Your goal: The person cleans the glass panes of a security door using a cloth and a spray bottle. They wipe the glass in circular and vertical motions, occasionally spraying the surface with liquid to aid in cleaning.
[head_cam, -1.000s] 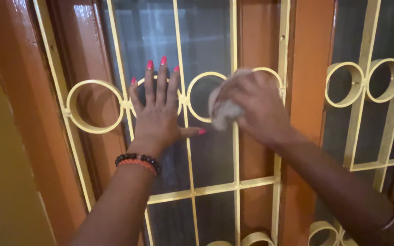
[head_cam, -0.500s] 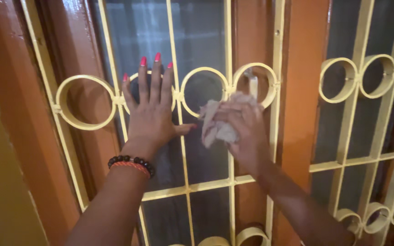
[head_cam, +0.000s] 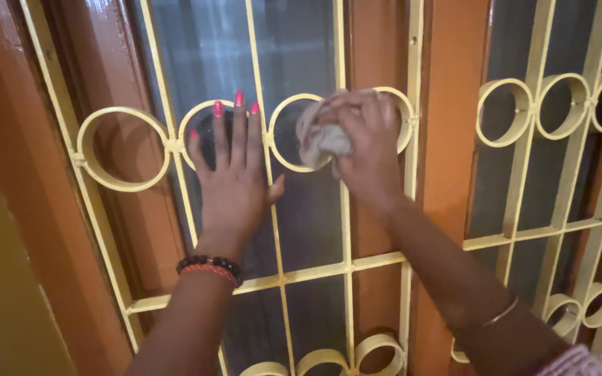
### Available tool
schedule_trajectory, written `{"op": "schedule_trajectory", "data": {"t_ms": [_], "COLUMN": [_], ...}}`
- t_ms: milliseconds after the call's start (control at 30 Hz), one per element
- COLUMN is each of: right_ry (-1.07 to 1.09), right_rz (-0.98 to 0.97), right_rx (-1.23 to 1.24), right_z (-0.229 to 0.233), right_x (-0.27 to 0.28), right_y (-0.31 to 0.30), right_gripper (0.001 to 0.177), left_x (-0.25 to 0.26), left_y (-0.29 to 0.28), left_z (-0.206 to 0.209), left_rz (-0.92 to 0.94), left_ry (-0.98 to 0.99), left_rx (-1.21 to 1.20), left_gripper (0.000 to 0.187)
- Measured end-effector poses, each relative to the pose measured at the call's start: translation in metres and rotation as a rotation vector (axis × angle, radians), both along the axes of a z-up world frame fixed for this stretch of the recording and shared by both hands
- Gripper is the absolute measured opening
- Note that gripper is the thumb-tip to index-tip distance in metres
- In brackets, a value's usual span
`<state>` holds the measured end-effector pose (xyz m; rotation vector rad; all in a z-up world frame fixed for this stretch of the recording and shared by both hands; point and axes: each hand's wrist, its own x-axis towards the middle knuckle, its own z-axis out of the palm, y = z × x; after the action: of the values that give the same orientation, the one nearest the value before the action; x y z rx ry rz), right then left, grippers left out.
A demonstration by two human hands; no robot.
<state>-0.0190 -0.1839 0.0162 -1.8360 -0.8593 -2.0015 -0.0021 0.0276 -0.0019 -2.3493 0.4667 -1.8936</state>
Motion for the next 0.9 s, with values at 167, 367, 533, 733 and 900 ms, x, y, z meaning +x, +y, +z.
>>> {"op": "schedule_trajectory", "data": {"t_ms": [167,367,533,733,900], "right_ry": [0.058,0.162,0.325,0.173,0.085], "right_rz": [-0.014,0.021,0.051,0.108,0.09], "right_rx": [0.022,0.043,-0.063,-0.039,-0.072], "right_z": [-0.047,-0.116,-0.121,-0.043,-0.051], "right_x": [0.007,0.008,-0.014,-0.011,-0.004], "right_y": [-0.003,-0.006,-0.02,-0.017,-0.012], "right_gripper": [0.04,0.037,0.039,0.049,0.046], "left_x": [-0.005,-0.02,-0.017,-0.012,-0.016], "left_y": [-0.007,-0.014,-0.018,-0.02,-0.02], "left_z": [-0.028,-0.042,-0.043,-0.045,-0.049], "left_rz": [-0.066,0.004,0.018,0.066,0.091], "left_ry": [0.083,0.163,0.155,0.137,0.117], "left_rx": [-0.039,-0.049,-0.075,-0.062,-0.054], "left_gripper": [0.122,0.128,0.129,0.126,0.123]}}
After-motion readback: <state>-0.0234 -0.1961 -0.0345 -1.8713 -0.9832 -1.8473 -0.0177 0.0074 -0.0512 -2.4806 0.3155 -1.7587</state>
